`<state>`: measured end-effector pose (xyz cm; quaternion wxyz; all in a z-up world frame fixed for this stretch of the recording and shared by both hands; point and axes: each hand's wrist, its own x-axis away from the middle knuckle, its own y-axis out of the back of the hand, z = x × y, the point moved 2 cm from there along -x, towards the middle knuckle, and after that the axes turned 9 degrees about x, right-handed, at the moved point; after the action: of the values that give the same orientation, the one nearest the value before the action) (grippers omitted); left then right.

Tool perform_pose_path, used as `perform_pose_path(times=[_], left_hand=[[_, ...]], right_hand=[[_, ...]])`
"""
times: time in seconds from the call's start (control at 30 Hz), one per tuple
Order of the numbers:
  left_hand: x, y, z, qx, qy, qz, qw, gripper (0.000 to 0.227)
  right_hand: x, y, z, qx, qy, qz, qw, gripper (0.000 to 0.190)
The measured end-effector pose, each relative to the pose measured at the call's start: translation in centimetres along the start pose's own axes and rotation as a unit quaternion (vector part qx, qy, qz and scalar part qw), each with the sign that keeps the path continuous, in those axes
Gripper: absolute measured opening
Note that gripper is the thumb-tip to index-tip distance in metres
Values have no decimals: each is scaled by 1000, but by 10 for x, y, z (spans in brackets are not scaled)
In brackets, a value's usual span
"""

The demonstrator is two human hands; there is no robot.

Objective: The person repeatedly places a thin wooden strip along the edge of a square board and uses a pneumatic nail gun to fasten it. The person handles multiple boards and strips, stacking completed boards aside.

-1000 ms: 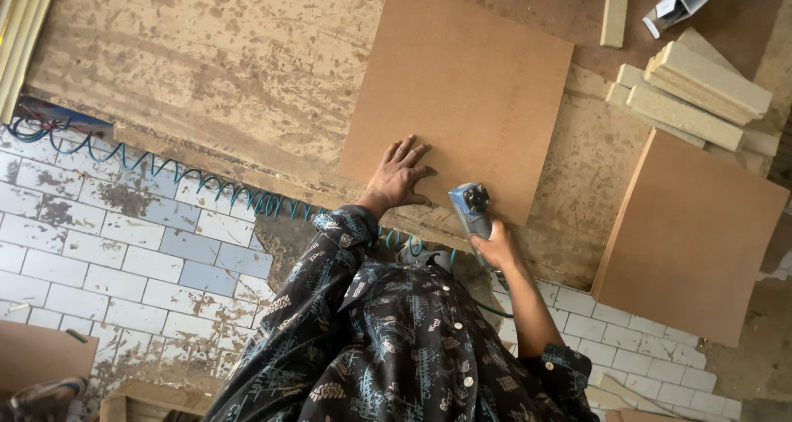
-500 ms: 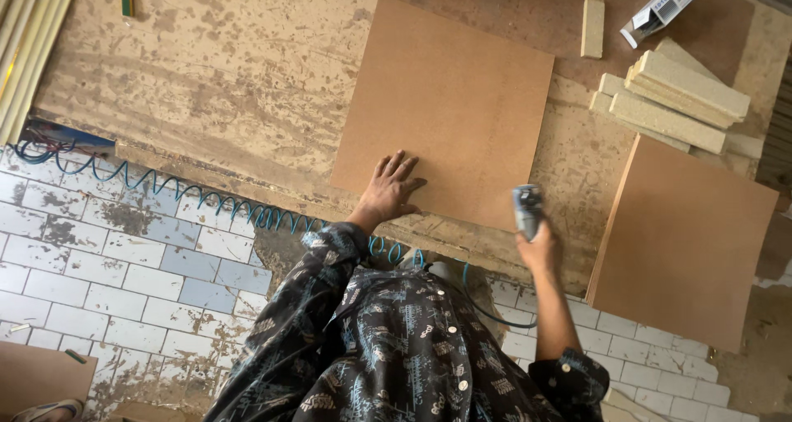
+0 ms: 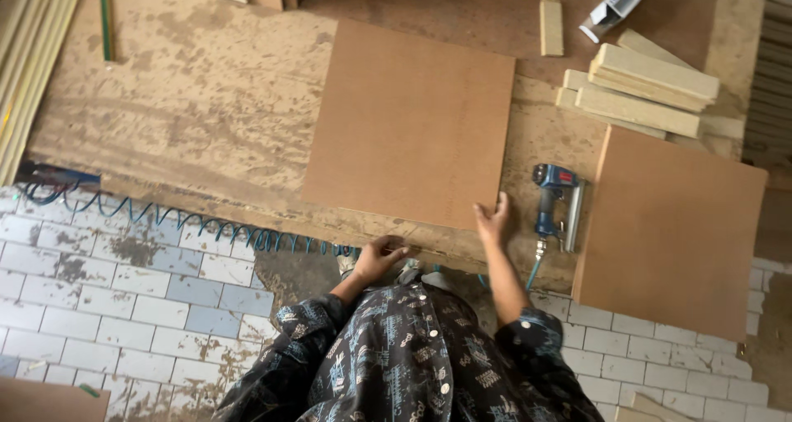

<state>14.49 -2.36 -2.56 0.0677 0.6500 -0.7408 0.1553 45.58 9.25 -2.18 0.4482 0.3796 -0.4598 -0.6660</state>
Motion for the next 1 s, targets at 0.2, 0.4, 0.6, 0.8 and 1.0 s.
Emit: perform_pose_path(times=[0.2,0.4,0.6,0.8,1.0], left_hand=[[-32,-23,29,415,208,-70,883,43],[0,-5,-27,335,168,-141,916,32],[-33,97,-105,48,91,-3,995,33],[-119,154,-106,245,-17,-141,959,32],[-148,188,-92,23,64,-199,978,34]], right_hand=[[51,-11,52,-528,-132,264,797,62],[45,50,48,-470,-159,350,795,56],[-60,62,-53,-604,-316,168,713,57],[-105,63,-147,-600,-263,196,730,55],[-218,87,-176,47,68,-8,997,56]])
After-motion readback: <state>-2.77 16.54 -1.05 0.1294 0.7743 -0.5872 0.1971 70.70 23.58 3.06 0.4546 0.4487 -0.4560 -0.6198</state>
